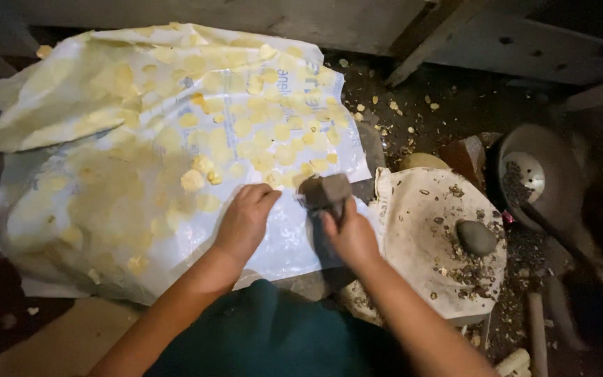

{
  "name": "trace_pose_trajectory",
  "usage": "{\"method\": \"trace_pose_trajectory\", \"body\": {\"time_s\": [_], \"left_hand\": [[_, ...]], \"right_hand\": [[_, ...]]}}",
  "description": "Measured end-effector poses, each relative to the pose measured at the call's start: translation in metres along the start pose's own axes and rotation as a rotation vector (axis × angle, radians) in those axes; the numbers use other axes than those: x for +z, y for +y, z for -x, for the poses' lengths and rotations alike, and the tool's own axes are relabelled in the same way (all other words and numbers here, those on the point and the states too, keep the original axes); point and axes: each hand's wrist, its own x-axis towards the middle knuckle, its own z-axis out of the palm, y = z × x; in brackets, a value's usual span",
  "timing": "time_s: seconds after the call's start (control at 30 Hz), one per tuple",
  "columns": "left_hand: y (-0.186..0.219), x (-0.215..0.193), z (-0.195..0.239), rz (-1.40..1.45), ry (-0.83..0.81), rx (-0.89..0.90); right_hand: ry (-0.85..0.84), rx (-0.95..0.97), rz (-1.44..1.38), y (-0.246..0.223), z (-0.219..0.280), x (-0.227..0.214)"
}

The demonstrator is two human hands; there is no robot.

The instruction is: The person roasts dark seeds in a pan over a small fire, then uses a stone to crush them on a flat surface. They also use a hammer to pound yellow cassava pieces on a white sheet, separating the crushed material with their hands.

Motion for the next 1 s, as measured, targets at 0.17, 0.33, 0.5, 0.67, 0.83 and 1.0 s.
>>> {"method": "trace_pose_trajectory", "body": {"time_s": [0.17, 0.33, 0.5, 0.67, 0.83, 1.0], "left_hand": [[0.020, 0.014, -0.021, 0.058, 0.041, -0.063], [0.021, 0.007, -0.023, 0.102, 0.039, -0.057], [-0.018, -0.051, -0.010, -0.319, 0.210, -0.160], [-0.054, -0.050, 0.017, -0.343, 0.252, -0.287], [-0.063, -0.052, 0.017, -0.226, 0.293, -0.266], [-0.049, -0.072, 0.002, -0.295, 0.267, -0.229]], "right_hand": [[0.177, 0.020, -0.283, -0.050, 0.019, -0.071], [0.511, -0.375, -0.619, 0.013, 0.024, -0.008], [-0.037, -0.006, 0.084, -0.029, 0.019, 0.024], [-0.077, -0.055, 0.050, -0.040, 0.004, -0.014], [0.068, -0.087, -0.074, -0.070, 0.023, -0.037], [-0.010, -0.026, 0.079, -0.033, 0.000, 0.020]]}}
